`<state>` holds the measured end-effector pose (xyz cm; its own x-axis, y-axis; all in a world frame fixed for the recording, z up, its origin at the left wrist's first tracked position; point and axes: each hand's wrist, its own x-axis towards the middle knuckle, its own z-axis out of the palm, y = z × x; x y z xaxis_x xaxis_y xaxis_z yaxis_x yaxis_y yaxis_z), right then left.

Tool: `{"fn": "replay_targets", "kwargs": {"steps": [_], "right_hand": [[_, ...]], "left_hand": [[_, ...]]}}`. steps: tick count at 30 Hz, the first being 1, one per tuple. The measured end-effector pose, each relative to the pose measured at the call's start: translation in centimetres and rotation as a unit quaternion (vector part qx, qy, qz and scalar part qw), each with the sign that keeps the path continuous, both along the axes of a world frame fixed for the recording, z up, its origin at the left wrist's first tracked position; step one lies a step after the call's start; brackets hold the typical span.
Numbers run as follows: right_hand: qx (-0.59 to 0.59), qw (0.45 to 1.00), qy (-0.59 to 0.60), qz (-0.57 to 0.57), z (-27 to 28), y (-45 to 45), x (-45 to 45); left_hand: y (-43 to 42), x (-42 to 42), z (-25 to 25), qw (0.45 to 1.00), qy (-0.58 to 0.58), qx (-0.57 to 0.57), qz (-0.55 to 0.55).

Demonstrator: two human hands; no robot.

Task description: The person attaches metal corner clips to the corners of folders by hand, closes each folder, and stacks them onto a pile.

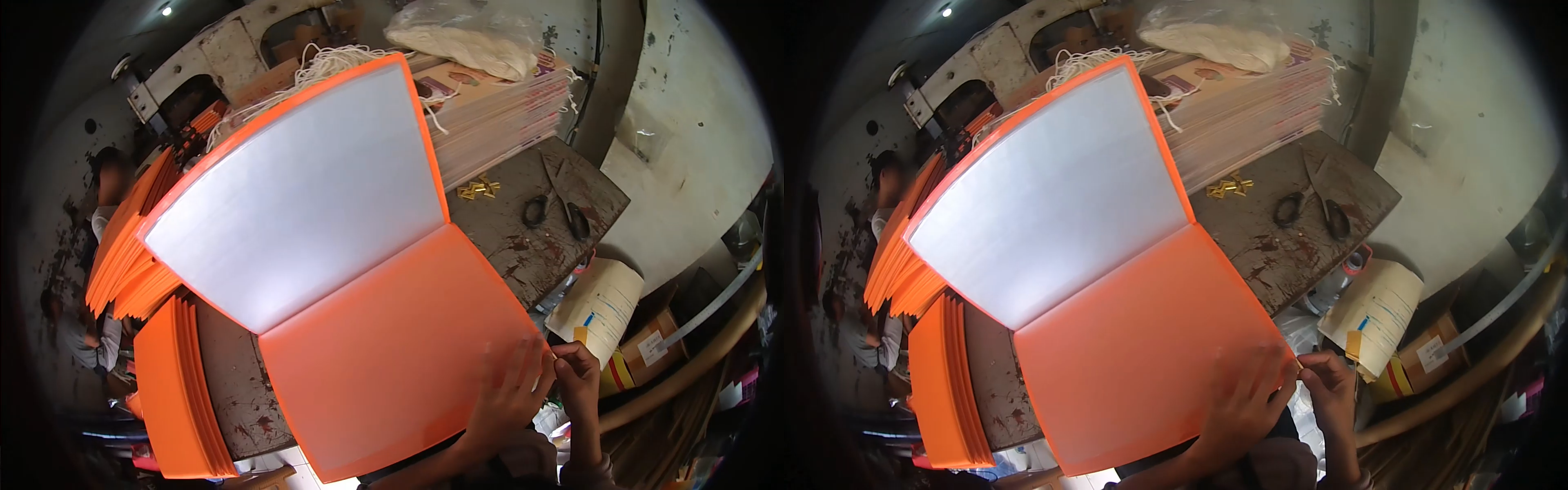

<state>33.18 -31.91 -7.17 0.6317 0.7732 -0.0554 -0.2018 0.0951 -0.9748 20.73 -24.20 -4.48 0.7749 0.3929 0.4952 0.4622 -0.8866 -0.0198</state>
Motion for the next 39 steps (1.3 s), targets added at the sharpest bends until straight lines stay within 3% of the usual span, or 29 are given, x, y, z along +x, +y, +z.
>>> {"fn": "replay_targets", "kwargs": {"steps": [8, 26, 28, 39], "right_hand": [[0.015, 0.999, 0.029, -0.007, -0.04, 0.02, -0.14], [0.02, 0.999, -0.028, -0.007, -0.03, 0.18, 0.07], [0.034, 0.996, -0.084, -0.002, -0.13, 0.26, 0.22], [0.012, 0.99, -0.138, -0.01, 0.34, 0.06, 0.51]], "left_hand": [[0.04, 0.05, -0.13, 1.0, 0.017, -0.009, -0.022], [0.82, -0.16, 0.12, 0.994, 0.048, -0.014, -0.097], [0.77, -0.17, 0.09, 0.994, 0.054, -0.002, -0.099], [0.62, 0.17, 0.42, 0.992, 0.055, 0.039, -0.106]]}}
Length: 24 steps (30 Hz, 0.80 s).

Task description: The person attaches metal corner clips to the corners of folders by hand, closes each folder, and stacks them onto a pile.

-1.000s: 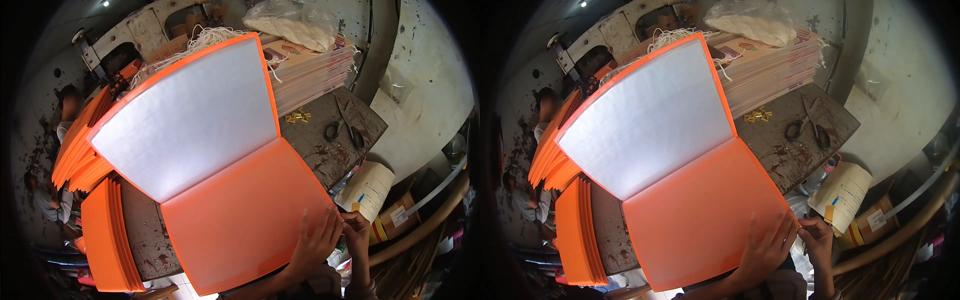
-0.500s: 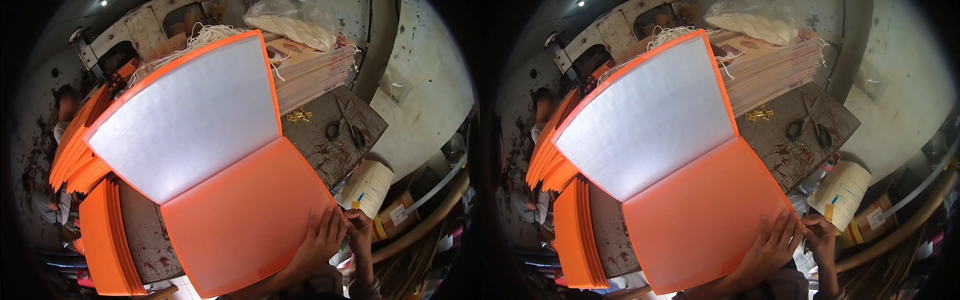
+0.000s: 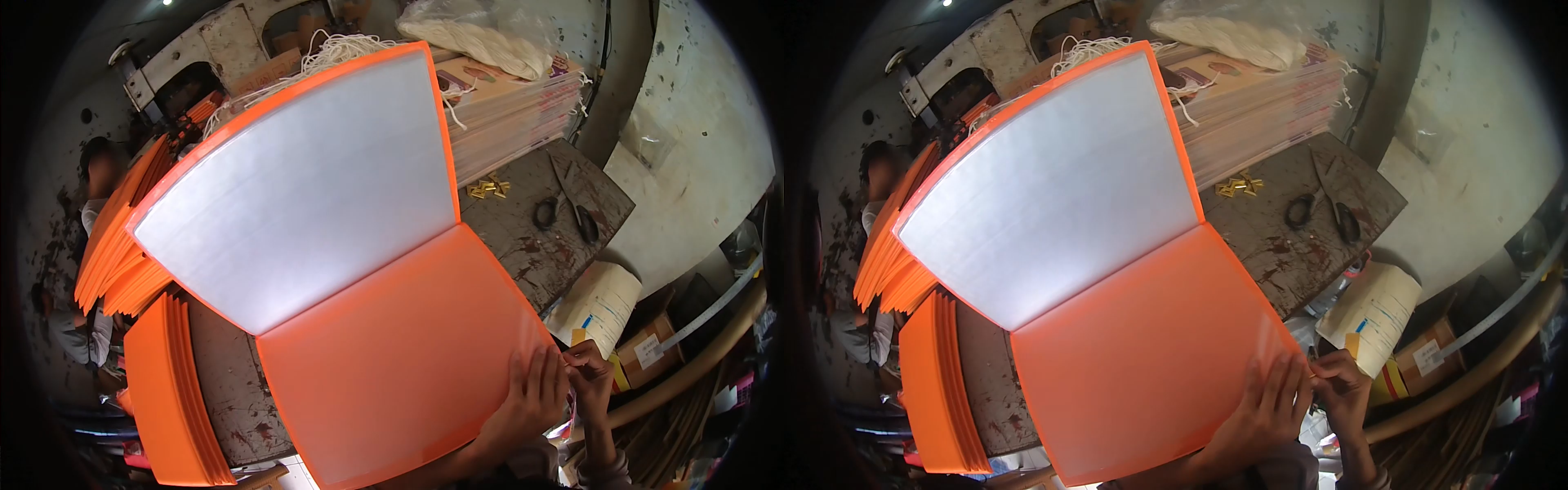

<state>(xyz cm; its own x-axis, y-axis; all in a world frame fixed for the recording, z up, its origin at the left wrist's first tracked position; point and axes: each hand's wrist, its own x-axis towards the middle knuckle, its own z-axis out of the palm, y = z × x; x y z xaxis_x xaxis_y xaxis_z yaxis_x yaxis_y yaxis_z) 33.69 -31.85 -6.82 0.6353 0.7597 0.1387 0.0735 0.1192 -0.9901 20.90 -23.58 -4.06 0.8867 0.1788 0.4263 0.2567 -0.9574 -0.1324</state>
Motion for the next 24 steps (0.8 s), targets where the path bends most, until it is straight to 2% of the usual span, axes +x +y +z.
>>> {"fn": "replay_targets", "kwargs": {"steps": [5, 8, 11, 15, 18, 20, 21, 23, 24], "right_hand": [[0.003, 1.0, 0.016, 0.021, -0.4, 0.2, 0.4], [0.004, 0.997, 0.08, 0.019, -0.8, 0.0, 0.2], [0.025, 0.998, 0.054, 0.022, -1.1, 0.1, 0.1], [0.026, 0.995, 0.078, 0.056, -1.2, 0.1, 0.8], [0.032, 0.993, 0.065, 0.09, -0.2, 0.4, 1.6], [-0.014, 0.977, -0.089, 0.191, 1.9, 1.0, 3.5], [0.012, 0.966, -0.151, 0.21, 2.2, 1.5, 4.9], [0.029, 0.984, -0.128, 0.121, 2.8, 3.7, 6.2], [0.015, 0.968, -0.232, 0.095, 3.4, 5.7, 7.1]], "left_hand": [[0.0, 0.0, 0.4, 1.0, 0.03, 0.005, 0.001], [-0.1, 0.0, 0.0, 0.999, 0.037, 0.025, 0.0], [-0.3, 0.3, 0.1, 0.999, 0.043, 0.019, 0.003], [-0.6, 0.6, -0.1, 0.998, 0.056, 0.031, 0.007], [-0.1, -0.2, 0.1, 1.0, 0.014, -0.016, -0.009], [0.3, -1.2, 1.2, 0.982, -0.03, -0.184, -0.019], [0.4, -2.0, 2.0, 0.983, -0.031, -0.182, -0.017], [0.3, -3.5, 3.5, 0.989, -0.001, -0.128, 0.068], [-0.3, -4.1, 3.3, 0.99, -0.001, -0.126, 0.069]]}}
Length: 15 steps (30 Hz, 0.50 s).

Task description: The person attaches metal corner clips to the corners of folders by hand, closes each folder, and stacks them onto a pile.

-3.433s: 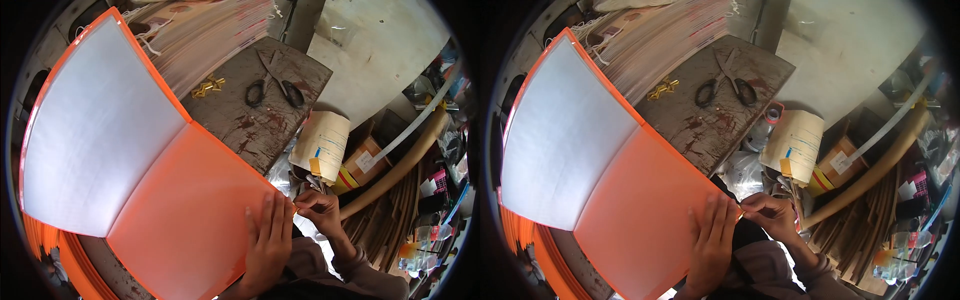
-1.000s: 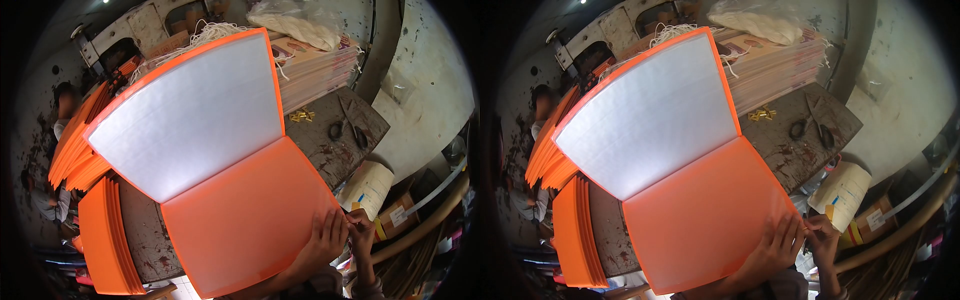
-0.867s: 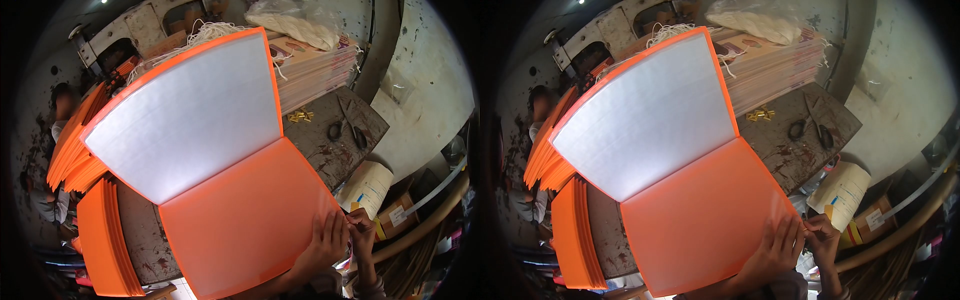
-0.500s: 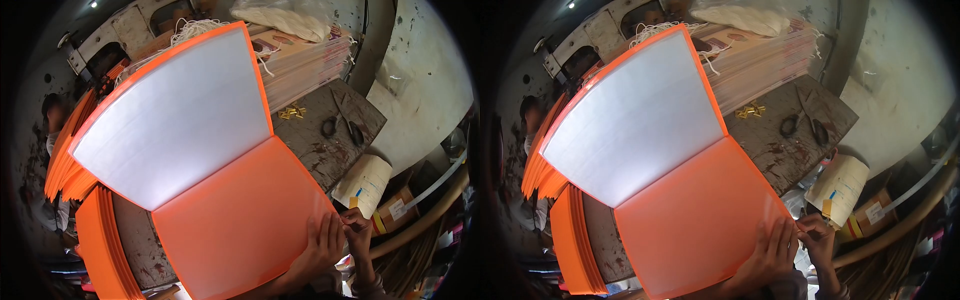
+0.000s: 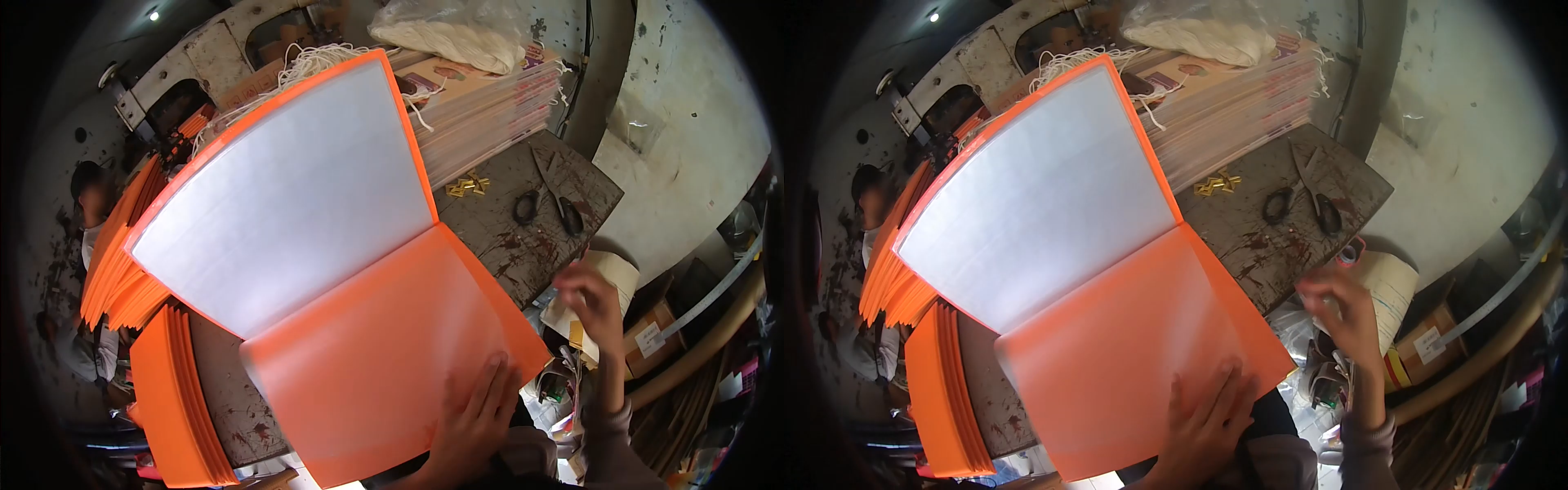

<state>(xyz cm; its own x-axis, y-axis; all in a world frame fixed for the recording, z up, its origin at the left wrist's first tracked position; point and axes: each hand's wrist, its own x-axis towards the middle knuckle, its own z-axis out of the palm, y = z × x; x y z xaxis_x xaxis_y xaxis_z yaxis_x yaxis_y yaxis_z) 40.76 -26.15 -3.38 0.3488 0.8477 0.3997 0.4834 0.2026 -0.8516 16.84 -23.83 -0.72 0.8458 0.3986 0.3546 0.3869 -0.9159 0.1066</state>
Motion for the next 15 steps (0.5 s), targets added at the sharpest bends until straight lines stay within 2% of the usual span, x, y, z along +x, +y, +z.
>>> {"fn": "replay_targets", "kwargs": {"steps": [1, 3, 5, 7, 9, 13, 15], "right_hand": [[0.003, 0.994, -0.104, -0.03, 0.7, 2.3, 0.7], [0.013, 0.988, -0.148, -0.042, 2.6, 7.3, 0.2], [-0.015, 0.98, -0.197, -0.037, 2.1, 12.2, 1.1], [-0.01, 0.962, -0.259, -0.091, 1.1, 16.1, 1.4], [-0.027, 0.958, -0.265, -0.106, 0.6, 17.7, 1.6], [-0.061, 0.952, -0.275, -0.119, 0.3, 17.3, 1.8], [-0.07, 0.958, -0.259, -0.098, 0.6, 16.3, 1.8]], "left_hand": [[-1.0, -0.9, -0.5, 1.0, 0.017, -0.021, 0.003], [-2.5, -2.3, -0.6, 0.999, 0.034, -0.039, 0.006], [-3.6, -3.6, 0.1, 0.994, 0.002, -0.097, -0.051], [-4.3, -5.0, -0.3, 0.993, -0.002, -0.096, -0.069], [-4.8, -6.5, -0.6, 0.991, -0.007, -0.102, -0.082], [-6.0, -8.5, -1.4, 0.986, -0.059, -0.159, 0.004], [-5.3, -9.1, 1.2, 0.992, -0.035, -0.124, 0.001]]}}
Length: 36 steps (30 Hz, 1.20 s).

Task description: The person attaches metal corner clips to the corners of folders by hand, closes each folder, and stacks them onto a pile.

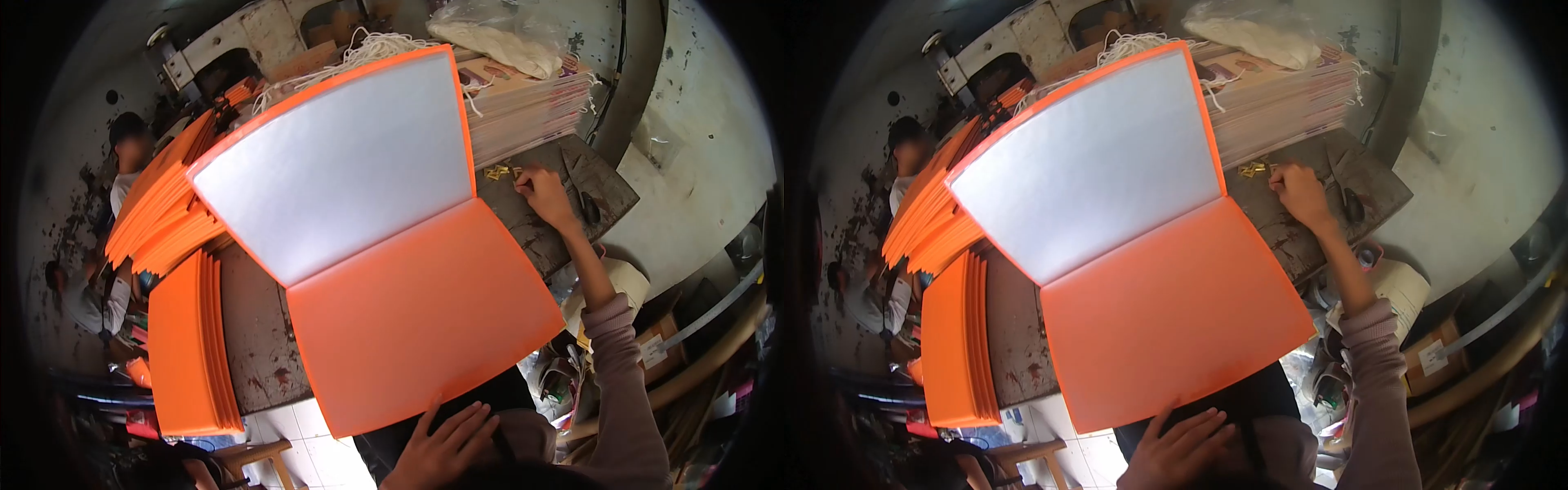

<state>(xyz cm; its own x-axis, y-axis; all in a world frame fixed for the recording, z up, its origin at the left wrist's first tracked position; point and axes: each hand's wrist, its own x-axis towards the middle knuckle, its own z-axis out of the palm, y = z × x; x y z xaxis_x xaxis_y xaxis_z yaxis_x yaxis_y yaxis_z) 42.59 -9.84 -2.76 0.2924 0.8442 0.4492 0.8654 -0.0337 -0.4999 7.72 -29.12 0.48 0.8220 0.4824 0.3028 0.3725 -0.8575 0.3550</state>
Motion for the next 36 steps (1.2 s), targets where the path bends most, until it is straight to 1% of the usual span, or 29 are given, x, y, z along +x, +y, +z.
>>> {"fn": "replay_targets", "kwargs": {"steps": [1, 2, 3, 5, 6, 8, 9, 10, 11, 12, 13, 14, 15, 16, 18, 19, 20, 21, 22, 25, 27, 28, 34, 35, 36], "right_hand": [[0.007, 1.0, 0.0, 0.024, -0.2, -0.4, 0.5], [0.016, 0.999, 0.0, 0.047, -0.2, -0.8, 0.8], [0.015, 0.999, -0.003, 0.048, -0.1, -1.2, 0.9], [0.026, 0.995, -0.027, 0.093, 0.1, -2.0, 0.9], [0.026, 0.995, -0.029, 0.092, 0.8, -2.8, 0.2], [0.028, 0.981, 0.139, 0.134, 3.4, -5.5, -2.8], [0.018, 0.965, 0.199, 0.167, 4.6, -7.3, -4.8], [0.005, 0.945, 0.26, 0.2, 5.6, -9.3, -7.0], [0.024, 0.932, 0.264, 0.247, 6.2, -11.3, -9.3], [0.044, 0.917, 0.268, 0.293, 6.7, -13.0, -11.6], [0.042, 0.923, 0.229, 0.305, 7.0, -14.5, -13.5], [0.04, 0.928, 0.19, 0.318, 7.1, -15.7, -15.2], [0.056, 0.921, 0.194, 0.334, 7.0, -16.5, -16.7], [0.071, 0.913, 0.197, 0.351, 6.9, -17.0, -17.8], [0.072, 0.91, 0.191, 0.36, 6.6, -17.2, -19.5], [0.076, 0.909, 0.182, 0.367, 6.5, -17.3, -20.0], [0.074, 0.908, 0.185, 0.369, 6.4, -17.3, -20.3], [0.07, 0.899, 0.19, 0.389, 6.2, -17.3, -20.6], [0.067, 0.889, 0.194, 0.409, 6.1, -17.3, -20.8], [0.059, 0.884, 0.198, 0.42, 5.5, -17.4, -21.6], [0.053, 0.88, 0.205, 0.424, 5.2, -17.3, -22.2], [0.049, 0.878, 0.212, 0.426, 5.1, -17.3, -22.6], [0.058, 0.856, 0.185, 0.479, 3.6, -16.9, -25.5], [0.036, 0.839, 0.186, 0.51, 3.5, -16.8, -25.8], [0.038, 0.837, 0.191, 0.511, 3.5, -16.7, -26.1]], "left_hand": [[0.4, -0.1, 0.9, 1.0, -0.007, 0.027, -0.006], [0.5, 0.0, 1.5, 1.0, -0.008, 0.025, -0.004], [0.6, 0.1, 2.1, 0.999, -0.04, 0.022, -0.001], [0.6, 0.4, 2.9, 0.994, -0.11, 0.005, 0.018], [0.7, 0.4, 3.1, 0.994, -0.112, 0.005, 0.017], [0.9, 0.4, 3.2, 0.985, -0.166, -0.014, 0.054], [1.0, 0.1, 2.7, 0.984, -0.167, -0.017, 0.057], [1.2, -0.2, 1.9, 0.979, -0.172, -0.071, 0.077], [1.3, -0.4, 1.1, 0.972, -0.176, -0.125, 0.097], [1.4, -0.5, 0.6, 0.971, -0.175, -0.129, 0.102], [1.5, -0.3, 0.1, 0.936, -0.263, -0.194, 0.128], [1.6, -0.1, -0.1, 0.89, -0.348, -0.254, 0.153], [1.5, 0.1, 0.2, 0.836, -0.42, -0.314, 0.163], [1.4, 0.0, 0.1, 0.835, -0.419, -0.315, 0.169], [1.2, -0.4, 0.0, 0.764, -0.516, -0.351, 0.163], [1.3, -0.8, -0.2, 0.764, -0.515, -0.351, 0.168], [1.3, -1.2, -0.6, 0.763, -0.529, -0.342, 0.147], [1.3, -1.6, -1.0, 0.761, -0.542, -0.333, 0.126], [1.2, -2.0, -1.3, 0.761, -0.542, -0.333, 0.13], [0.8, -3.2, -1.8, 0.748, -0.538, -0.363, 0.138], [0.4, -3.7, -2.2, 0.717, -0.554, -0.398, 0.143], [0.2, -4.0, -2.4, 0.717, -0.554, -0.398, 0.147], [-0.9, -6.4, -3.7, 0.705, -0.574, -0.361, 0.205], [-1.3, -7.0, -4.0, 0.696, -0.582, -0.351, 0.231], [-1.6, -7.6, -4.1, 0.686, -0.591, -0.338, 0.256]]}}
